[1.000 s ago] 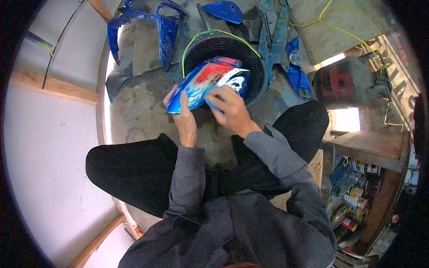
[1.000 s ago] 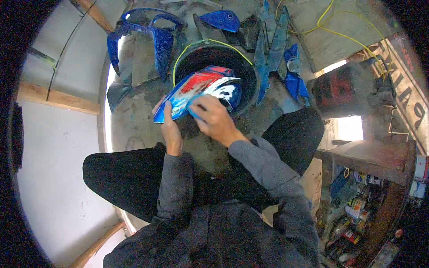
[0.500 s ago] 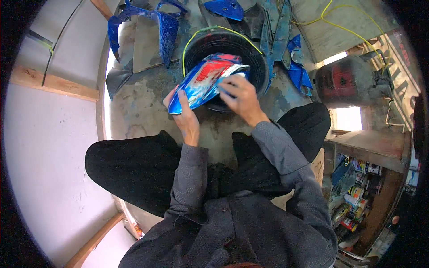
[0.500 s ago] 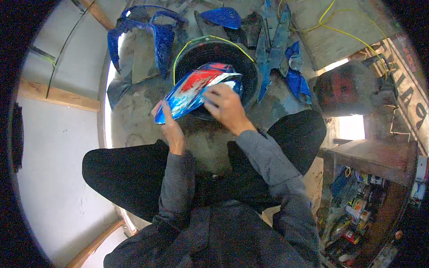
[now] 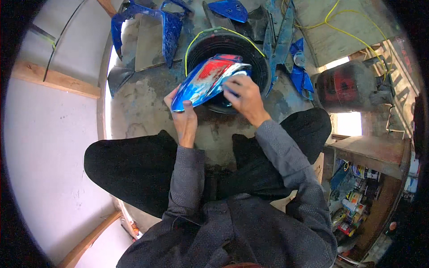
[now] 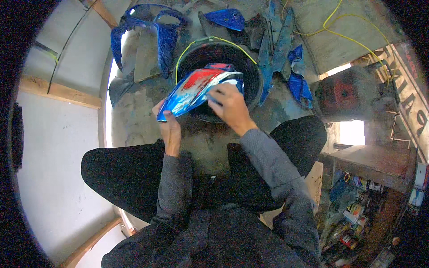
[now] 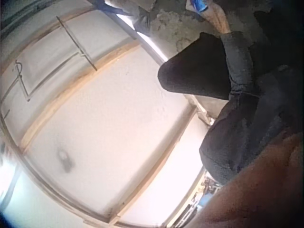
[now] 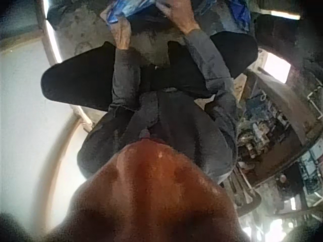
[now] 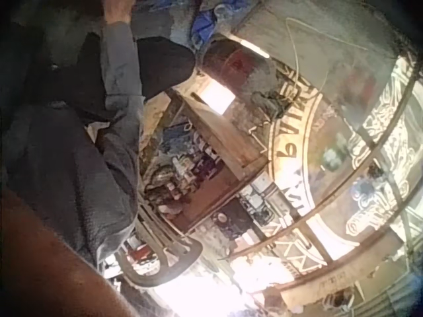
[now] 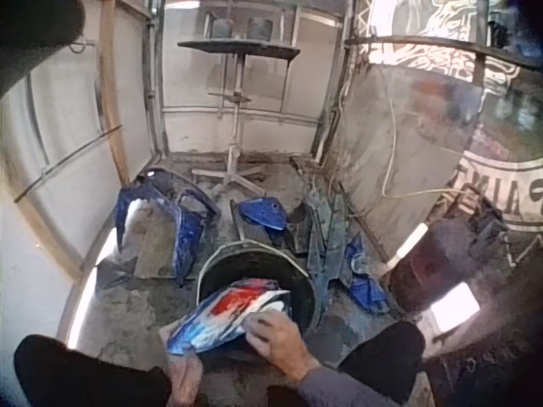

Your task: The person wet sands a painted vehicle fairing, dipping a sanding sponge into a bucket of water and rubbing the surface of the fairing.

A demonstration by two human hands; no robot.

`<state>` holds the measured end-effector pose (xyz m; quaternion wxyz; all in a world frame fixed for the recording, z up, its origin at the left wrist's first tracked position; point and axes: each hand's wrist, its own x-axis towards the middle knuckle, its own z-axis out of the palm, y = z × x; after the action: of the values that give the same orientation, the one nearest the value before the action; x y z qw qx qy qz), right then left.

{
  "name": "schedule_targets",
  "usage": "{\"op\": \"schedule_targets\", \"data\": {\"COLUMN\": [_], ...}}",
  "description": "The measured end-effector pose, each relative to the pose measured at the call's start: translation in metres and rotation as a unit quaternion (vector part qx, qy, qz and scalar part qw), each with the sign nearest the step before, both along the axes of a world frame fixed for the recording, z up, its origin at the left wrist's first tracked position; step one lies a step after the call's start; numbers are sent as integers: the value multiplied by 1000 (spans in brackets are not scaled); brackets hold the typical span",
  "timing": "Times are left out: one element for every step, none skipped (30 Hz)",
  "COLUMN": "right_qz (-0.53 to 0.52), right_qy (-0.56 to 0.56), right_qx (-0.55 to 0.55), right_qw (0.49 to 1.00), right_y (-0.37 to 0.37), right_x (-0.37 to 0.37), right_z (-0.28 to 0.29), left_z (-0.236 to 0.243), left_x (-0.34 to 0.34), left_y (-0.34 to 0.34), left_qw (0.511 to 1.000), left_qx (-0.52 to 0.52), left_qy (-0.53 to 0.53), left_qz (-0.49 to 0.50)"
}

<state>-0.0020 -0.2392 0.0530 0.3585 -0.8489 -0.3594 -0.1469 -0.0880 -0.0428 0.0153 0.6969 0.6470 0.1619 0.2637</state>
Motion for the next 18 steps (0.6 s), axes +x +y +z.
{"op": "schedule_targets", "data": {"right_qz": [1,34,70,104,107,94,80,34,9,28,47,87,127,134,133,83,33,37], "right_qy": [0,-2,-4,-19,-19,-32,-46,-54,-37,-25,-12,-22,-32,-41,-41,-46,-52,-50], "right_qx": [0,18,37,49,49,46,43,31,-1,9,19,27,36,20,18,14,10,16], "right_qw": [1000,999,997,993,993,994,995,997,999,999,999,996,991,990,990,995,998,998], "right_y": [1,4,10,18,18,17,15,8,4,4,5,12,17,18,13,5,1,4], "right_x": [-2,-7,-12,-19,-17,-15,-12,-2,10,7,1,-7,-12,-11,-8,1,9,15], "right_z": [-2,-5,-3,0,3,6,6,1,4,2,-1,0,2,6,7,7,6,7], "left_z": [-3,-6,-7,-9,-11,-11,-11,-11,-12,-12,-15,-16,-18,-20,-18,-16,-17,-17], "left_x": [0,-1,-1,-2,-3,-3,-3,-4,-3,-2,-2,-1,0,1,5,7,6,6], "left_y": [0,2,4,5,5,4,3,2,1,-1,0,2,3,2,-3,-6,-8,-6], "left_qw": [1000,1000,1000,1000,1000,1000,999,999,999,999,999,999,999,999,999,998,998,999], "left_qx": [18,17,20,23,23,26,29,28,31,33,32,28,23,23,14,5,4,4], "left_qy": [6,7,-4,-14,-14,-13,-12,-12,-5,2,1,-11,-23,-23,-37,-52,-53,-43], "left_qz": [3,4,7,11,14,12,10,9,12,14,14,17,20,24,30,36,36,29]}}
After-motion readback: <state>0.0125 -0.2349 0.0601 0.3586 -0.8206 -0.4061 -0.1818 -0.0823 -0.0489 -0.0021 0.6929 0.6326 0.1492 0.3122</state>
